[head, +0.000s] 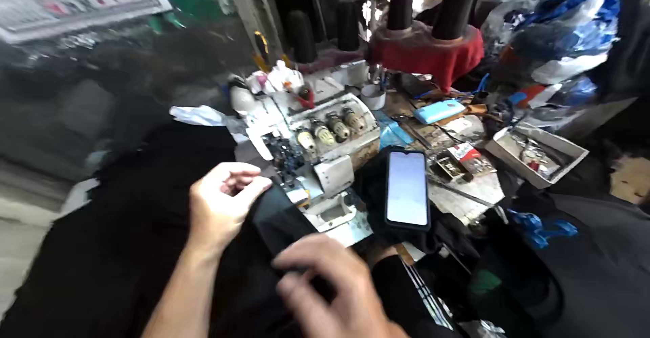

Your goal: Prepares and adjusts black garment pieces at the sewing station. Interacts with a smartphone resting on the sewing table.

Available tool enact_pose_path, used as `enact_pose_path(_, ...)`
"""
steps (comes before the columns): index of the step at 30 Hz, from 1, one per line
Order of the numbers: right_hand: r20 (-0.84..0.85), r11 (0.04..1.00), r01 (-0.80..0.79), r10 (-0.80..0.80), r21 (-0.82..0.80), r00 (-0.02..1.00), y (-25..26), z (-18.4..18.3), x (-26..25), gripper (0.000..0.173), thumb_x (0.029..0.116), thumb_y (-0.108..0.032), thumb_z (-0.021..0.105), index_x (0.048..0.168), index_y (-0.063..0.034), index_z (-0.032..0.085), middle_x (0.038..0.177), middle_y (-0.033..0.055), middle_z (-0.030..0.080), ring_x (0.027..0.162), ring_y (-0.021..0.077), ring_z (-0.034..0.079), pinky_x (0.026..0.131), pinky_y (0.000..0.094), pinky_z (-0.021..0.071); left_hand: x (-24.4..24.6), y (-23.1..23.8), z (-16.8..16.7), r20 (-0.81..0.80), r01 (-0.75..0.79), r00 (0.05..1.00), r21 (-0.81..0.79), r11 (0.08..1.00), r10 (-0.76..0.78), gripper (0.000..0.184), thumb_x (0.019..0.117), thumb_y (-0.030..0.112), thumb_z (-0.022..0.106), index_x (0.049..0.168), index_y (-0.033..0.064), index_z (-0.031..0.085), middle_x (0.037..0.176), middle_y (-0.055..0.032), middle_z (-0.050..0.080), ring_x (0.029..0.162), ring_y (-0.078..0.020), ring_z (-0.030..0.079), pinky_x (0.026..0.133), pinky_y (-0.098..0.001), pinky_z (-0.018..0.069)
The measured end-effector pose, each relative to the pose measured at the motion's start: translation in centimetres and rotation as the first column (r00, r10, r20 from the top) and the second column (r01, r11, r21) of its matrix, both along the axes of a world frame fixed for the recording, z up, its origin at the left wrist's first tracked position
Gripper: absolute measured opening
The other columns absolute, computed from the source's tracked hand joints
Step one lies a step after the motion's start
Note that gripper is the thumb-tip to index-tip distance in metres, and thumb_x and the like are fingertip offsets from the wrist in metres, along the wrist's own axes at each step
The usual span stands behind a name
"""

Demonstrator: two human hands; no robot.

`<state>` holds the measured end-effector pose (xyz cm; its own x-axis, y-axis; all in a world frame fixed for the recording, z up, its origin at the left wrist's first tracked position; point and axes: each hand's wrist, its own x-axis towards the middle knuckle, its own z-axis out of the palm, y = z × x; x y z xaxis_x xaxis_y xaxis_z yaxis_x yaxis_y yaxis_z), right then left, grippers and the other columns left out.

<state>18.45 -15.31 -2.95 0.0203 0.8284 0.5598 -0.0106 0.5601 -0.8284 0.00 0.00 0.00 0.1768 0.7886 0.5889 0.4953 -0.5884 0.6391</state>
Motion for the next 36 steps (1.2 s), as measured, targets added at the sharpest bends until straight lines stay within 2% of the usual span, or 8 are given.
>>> enact_pose_path(2, 0.195, 0.972, 0.183, -0.154, -0.144, 0.969, 3.0, -4.1, 1.4, 0.049, 0.0956, -0.023, 0.071, 0.142, -0.0138, 0.059, 0.136, 0.008, 0.059, 0.106, 0.0141, 0.07, 0.077, 0.0327, 0.0669, 0.1, -0.4, 0.0, 0.012, 0.015, 1.0, 0.012, 1.0, -0.015, 0.027, 0.0865, 0.013, 0.081, 0.111, 0.0116, 0.07, 0.093, 0.003, 0.074, 0.079, -0.0077, 0.071, 0.069, -0.0246, 0.0619)
enact_pose_path(4, 0.246, 0.955, 0.15, -0.087, -0.255, 0.965, 4.5, -6.2, 1.9, 0.06, 0.0955, -0.025, 0.071, 0.151, -0.0141, 0.051, 0.133, 0.0037, 0.066, 0.104, 0.0104, 0.071, 0.08, 0.0318, 0.0648, 0.2, -0.5, 0.1, 0.033, 0.032, 0.999, 0.007, 0.999, -0.032, 0.027, 0.0849, 0.012, 0.082, 0.11, 0.0118, 0.071, 0.093, 0.0024, 0.074, 0.079, -0.0095, 0.072, 0.069, -0.0262, 0.0625)
enact_pose_path(6, 0.265, 0.951, 0.072, 0.011, -0.301, 0.964, 5.1, -7.1, 2.5, 0.051, 0.0955, -0.027, 0.071, 0.144, -0.015, 0.058, 0.108, -0.0027, 0.075, 0.089, 0.0056, 0.072, 0.077, 0.0283, 0.0629, 0.2, -0.5, 0.4, 0.056, 0.047, 0.997, -0.008, 0.999, -0.047, 0.029, 0.0833, 0.01, 0.083, 0.109, 0.012, 0.071, 0.092, 0.0016, 0.075, 0.077, -0.0112, 0.072, 0.067, -0.0266, 0.0628)
enact_pose_path(13, 0.198, 0.907, -0.151, 0.244, -0.393, 0.949, 4.5, -7.3, 4.8, 0.021, 0.0987, -0.034, 0.069, 0.101, -0.0145, 0.075, 0.085, -0.0049, 0.072, 0.072, 0.0066, 0.068, 0.066, 0.0287, 0.0602, 0.5, 0.2, -0.3, 0.029, -0.037, 0.999, 0.029, 0.999, 0.036, 0.025, 0.0833, 0.013, 0.085, 0.105, 0.0138, 0.072, 0.09, 0.0038, 0.074, 0.076, -0.009, 0.071, 0.066, -0.0254, 0.062)
enact_pose_path(20, 0.062, 0.878, -0.314, 0.359, -0.362, 0.931, 3.4, -5.7, 5.5, 0.019, 0.1006, -0.026, 0.069, 0.098, -0.007, 0.071, 0.078, 0.0005, 0.069, 0.067, 0.0098, 0.065, 0.061, 0.0295, 0.0576, 0.6, 0.7, 0.4, -0.262, -0.112, 0.959, -0.016, 0.994, 0.104, 0.019, 0.0865, 0.026, 0.081, 0.102, 0.0243, 0.071, 0.091, 0.0129, 0.072, 0.078, -0.002, 0.068, 0.067, -0.0241, 0.0589)
enact_pose_path(26, -0.174, 0.866, -0.23, 0.168, -0.444, 0.97, 5.8, -6.1, 4.4, 0.018, 0.1027, -0.02, 0.064, 0.107, -0.0037, 0.068, 0.079, 0.0058, 0.07, 0.064, 0.0145, 0.066, 0.059, 0.0301, 0.0569, 3.5, 3.2, 0.4, -0.319, -0.375, 0.872, 0.054, 0.925, 0.372, 0.012, 0.0884, 0.012, 0.075, 0.094, 0.0114, 0.065, 0.079, -0.0019, 0.067, 0.069, -0.0157, 0.064, 0.062, -0.041, 0.0542)
enact_pose_path(31, -0.092, 0.841, -0.307, 0.298, -0.446, 0.95, 4.2, -5.3, 5.2, 0.017, 0.0999, -0.017, 0.068, 0.109, -0.0034, 0.07, 0.084, 0.0039, 0.074, 0.072, 0.0132, 0.071, 0.068, 0.0326, 0.0619, 2.7, 4.1, -0.1, -0.303, -0.33, 0.894, 0.05, 0.943, 0.329, 0.011, 0.0877, 0.014, 0.074, 0.094, 0.0117, 0.065, 0.084, -0.0025, 0.065, 0.076, -0.0177, 0.064, 0.068, -0.0452, 0.054)
enact_pose_path(36, -0.149, 0.86, -0.291, 0.251, -0.419, 0.956, 5.1, -5.3, 3.4, 0.013, 0.1, -0.016, 0.067, 0.103, -0.0033, 0.07, 0.085, 0.0042, 0.071, 0.073, 0.0126, 0.069, 0.067, 0.0308, 0.0603, 0.9, 7.0, 0.4, -0.303, -0.281, 0.917, -0.027, 0.959, 0.26, 0.027, 0.0918, 0.015, 0.071, 0.117, 0.0072, 0.067, 0.104, -0.0122, 0.071, 0.092, -0.027, 0.07, 0.08, -0.0556, 0.0572)
